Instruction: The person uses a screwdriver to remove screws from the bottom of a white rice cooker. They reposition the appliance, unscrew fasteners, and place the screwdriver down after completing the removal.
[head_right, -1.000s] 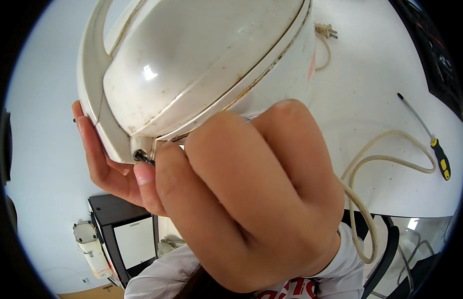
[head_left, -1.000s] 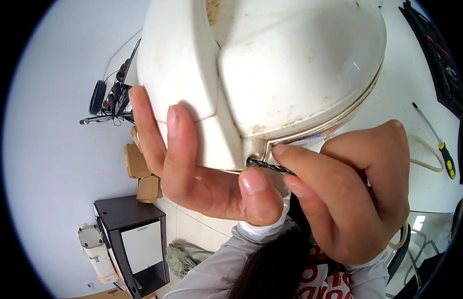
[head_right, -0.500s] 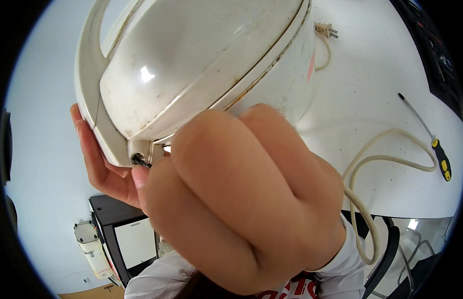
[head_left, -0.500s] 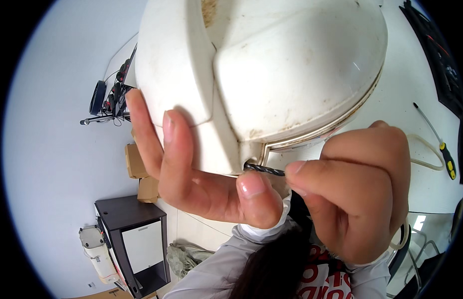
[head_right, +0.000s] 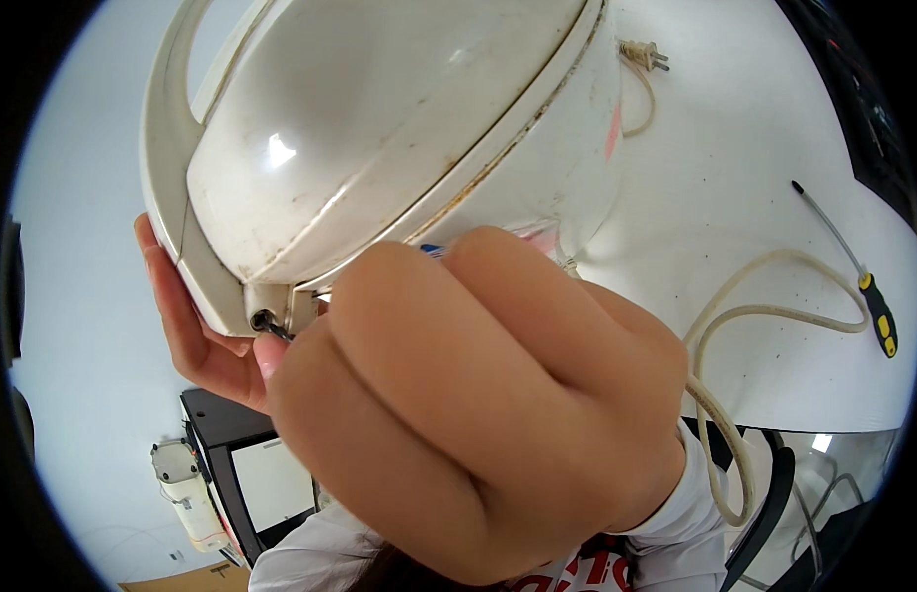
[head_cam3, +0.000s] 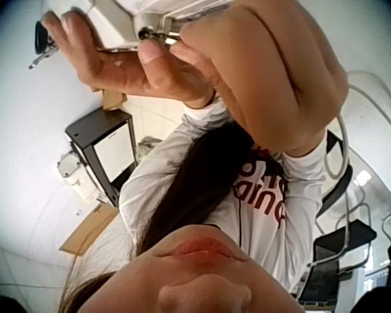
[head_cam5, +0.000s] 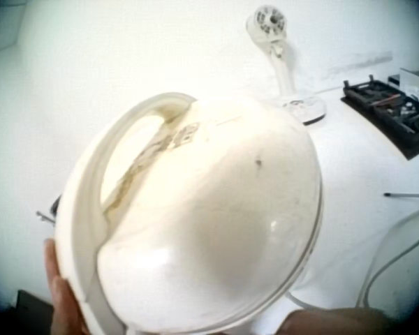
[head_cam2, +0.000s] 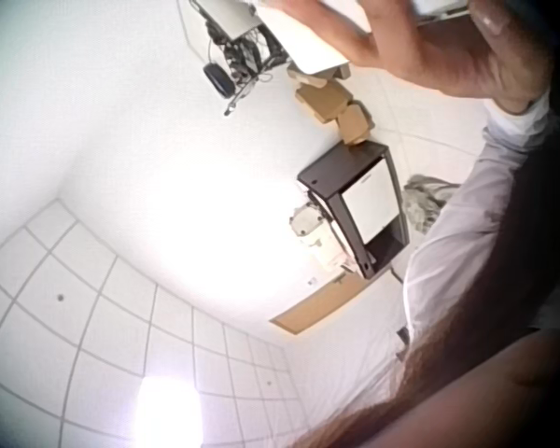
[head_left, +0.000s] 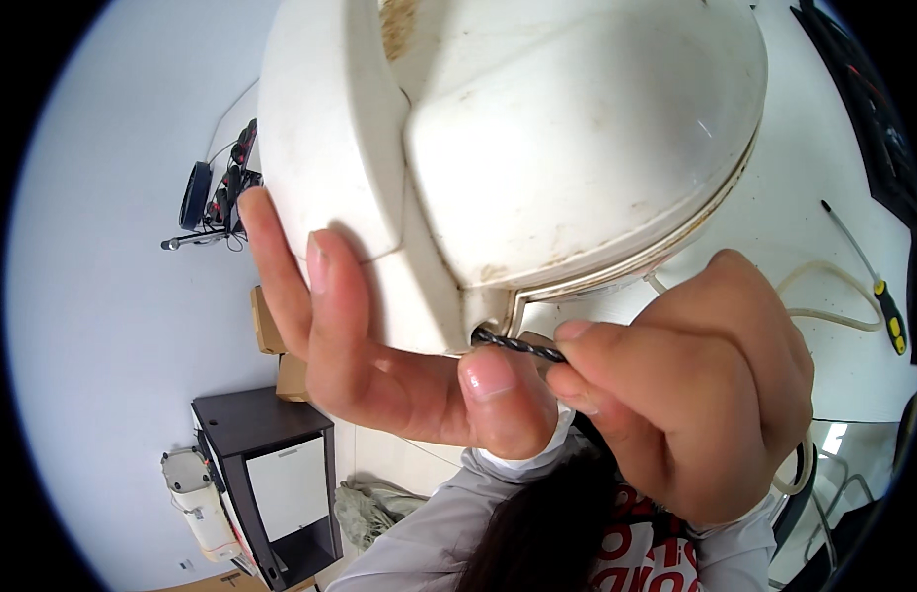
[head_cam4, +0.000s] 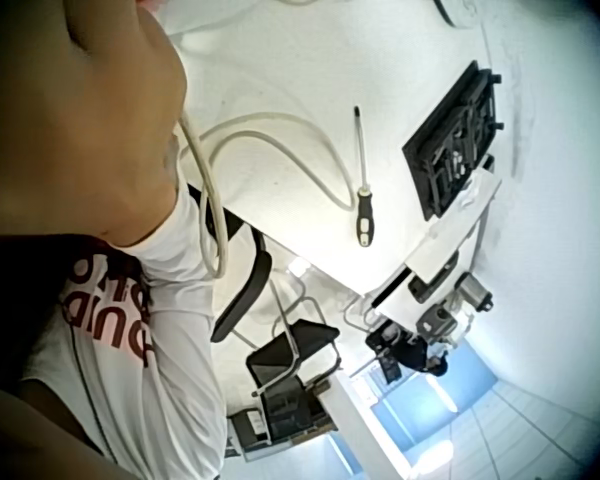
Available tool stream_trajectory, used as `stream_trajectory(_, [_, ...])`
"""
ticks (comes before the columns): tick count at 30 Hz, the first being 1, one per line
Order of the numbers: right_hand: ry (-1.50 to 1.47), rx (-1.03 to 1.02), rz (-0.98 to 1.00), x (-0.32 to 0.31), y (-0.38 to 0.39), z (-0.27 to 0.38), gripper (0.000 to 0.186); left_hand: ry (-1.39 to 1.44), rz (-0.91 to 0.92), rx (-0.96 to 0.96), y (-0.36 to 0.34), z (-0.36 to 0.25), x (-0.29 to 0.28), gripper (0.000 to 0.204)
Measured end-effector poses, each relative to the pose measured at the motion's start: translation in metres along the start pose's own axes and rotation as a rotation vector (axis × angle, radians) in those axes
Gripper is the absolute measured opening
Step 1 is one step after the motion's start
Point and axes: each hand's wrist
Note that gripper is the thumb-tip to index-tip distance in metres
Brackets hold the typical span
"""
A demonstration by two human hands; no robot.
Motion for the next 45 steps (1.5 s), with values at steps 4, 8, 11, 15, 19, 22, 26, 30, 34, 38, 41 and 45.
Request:
stream_trajectory(4, [0.0, 0.068, 0.013, -0.001, -0.002, 0.007, 0.017, 0.035, -0.034, 0.0, -0.001, -0.002, 0.004, 0.059])
stream_trajectory(8, [-0.019, 0.087, 0.072, -0.002, -0.005, 0.007, 0.017, 0.03, 0.002, 0.033, 0.001, 0.003, -0.002, 0.058])
stream_trajectory(11, [-0.042, 0.096, 0.125, -0.004, -0.007, 0.006, 0.017, 0.017, -0.004, 0.025, 0.0, 0.002, 0.001, 0.057])
stream_trajectory(15, [-0.156, 0.216, 0.17, -0.005, -0.007, 0.01, 0.015, 0.01, -0.025, 0.012, 0.002, -0.001, 0.002, 0.056])
stream_trajectory(19, [-0.303, 0.379, 0.217, -0.003, -0.006, 0.01, 0.014, -0.021, -0.12, -0.019, 0.003, -0.004, 0.013, 0.051])
stream_trajectory(22, [-0.179, 0.229, 0.185, -0.001, -0.007, 0.005, 0.013, -0.138, -0.147, 0.005, 0.004, -0.002, 0.015, 0.045])
stream_trajectory(26, [0.178, -0.123, -0.098, 0.004, -0.007, 0.003, 0.016, -0.105, -0.044, 0.074, -0.002, 0.003, 0.005, 0.04])
stream_trajectory(30, [0.38, -0.284, -0.102, -0.001, -0.017, 0.009, 0.022, -0.118, 0.106, 0.215, -0.004, 0.018, -0.011, 0.051])
stream_trajectory(34, [0.236, -0.209, 0.086, -0.009, -0.013, 0.001, 0.024, -0.064, 0.126, 0.242, -0.002, 0.019, -0.012, 0.05])
stream_trajectory(38, [0.036, -0.157, 0.176, -0.009, -0.022, -0.005, 0.025, 0.054, 0.03, 0.151, -0.003, 0.006, 0.001, 0.037])
stream_trajectory(41, [-0.074, -0.058, 0.094, -0.002, -0.018, -0.004, 0.025, 0.028, -0.001, 0.118, -0.002, 0.002, 0.005, 0.04])
stream_trajectory(45, [-0.167, 0.062, 0.123, 0.0, -0.013, -0.001, 0.021, 0.048, -0.092, 0.076, 0.002, 0.005, 0.01, 0.048])
Point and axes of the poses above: each hand's wrist, its own y-axis away from the middle knuckle, its own x-axis out of the palm, z = x × y, and after that the axes turned 7 degrees about x, right-handed
